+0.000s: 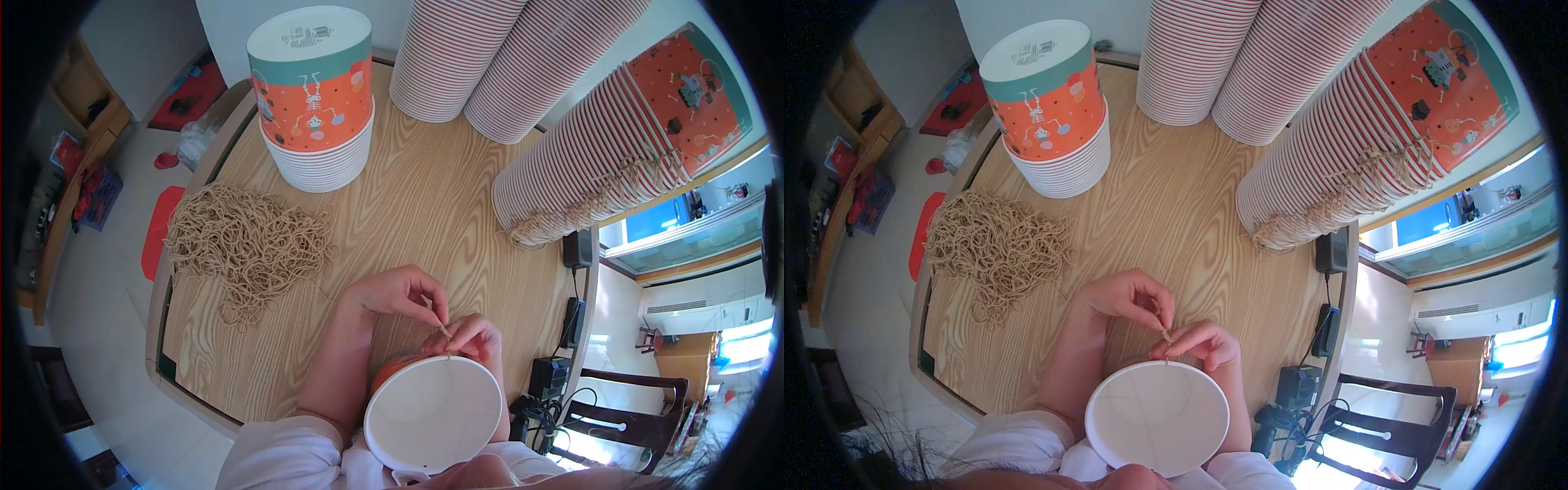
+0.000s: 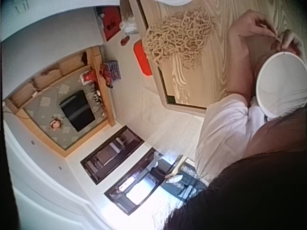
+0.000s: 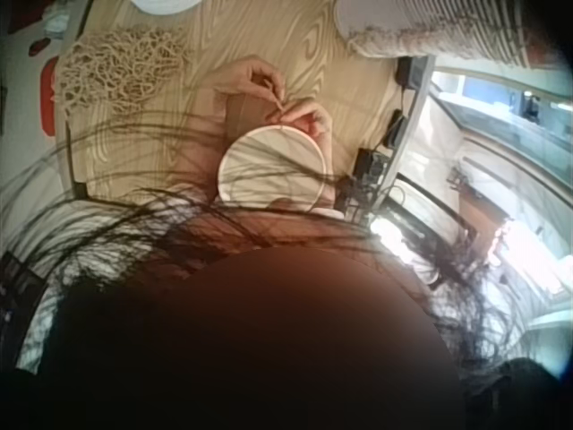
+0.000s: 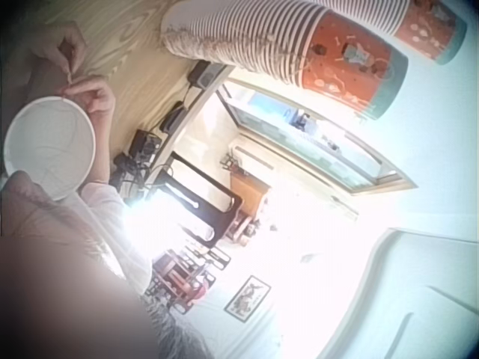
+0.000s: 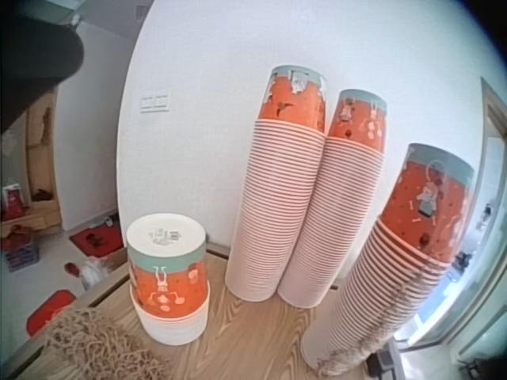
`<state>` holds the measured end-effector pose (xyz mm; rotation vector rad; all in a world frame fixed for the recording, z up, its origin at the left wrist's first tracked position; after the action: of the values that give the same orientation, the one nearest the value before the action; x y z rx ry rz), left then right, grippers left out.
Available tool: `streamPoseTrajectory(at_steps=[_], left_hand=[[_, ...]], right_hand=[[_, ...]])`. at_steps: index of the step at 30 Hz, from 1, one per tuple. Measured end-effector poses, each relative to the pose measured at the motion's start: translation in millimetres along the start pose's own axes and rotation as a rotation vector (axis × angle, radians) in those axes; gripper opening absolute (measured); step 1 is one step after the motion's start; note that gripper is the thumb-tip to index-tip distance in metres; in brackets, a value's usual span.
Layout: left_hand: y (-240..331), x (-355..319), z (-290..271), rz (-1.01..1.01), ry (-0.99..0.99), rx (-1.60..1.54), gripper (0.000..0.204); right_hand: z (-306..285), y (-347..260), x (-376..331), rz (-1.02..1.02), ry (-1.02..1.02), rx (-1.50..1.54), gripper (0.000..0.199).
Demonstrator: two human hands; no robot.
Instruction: Preparing paper bowls by unstacking them and tying a thin rope or string through the rim.
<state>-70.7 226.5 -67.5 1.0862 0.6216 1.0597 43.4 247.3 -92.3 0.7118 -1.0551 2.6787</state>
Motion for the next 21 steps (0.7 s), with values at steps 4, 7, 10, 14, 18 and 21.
streamPoseTrajectory(at_steps=[4,7,10,14,18,21], left_hand=[[-3,0,0,0.004,-0.015,-0.005,0.01],[-4,1,0,0.013,-0.027,-0.042,0.009],[-6,1,-1,0.002,-0.009,-0.063,0.008],[-10,2,-3,-0.028,0.004,-0.077,0.007],[-5,2,0,-0.002,-0.024,-0.038,0.012],[-5,1,1,0.014,-0.049,-0.005,0.013]], right_hand=[[3,-3,4,-0.072,-0.016,0.015,0.055],[3,-5,2,-0.08,-0.022,-0.017,0.054],[3,-4,2,-0.083,-0.024,0.005,0.052],[6,-5,2,-0.113,-0.009,0.005,0.051],[3,-6,3,-0.086,-0.018,0.026,0.051],[14,-8,11,-0.095,-0.037,-0.01,0.052]])
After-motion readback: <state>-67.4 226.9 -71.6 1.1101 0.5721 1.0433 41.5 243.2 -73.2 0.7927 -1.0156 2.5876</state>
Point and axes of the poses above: each hand's wrist, its own x-axis towards the middle knuckle, its own z-axis out of the palm, y = z × x, the point moved 7 cm from there along x, towards the middle knuckle, and after that the axes turned 6 degrees about -z, right-handed, at the moved point
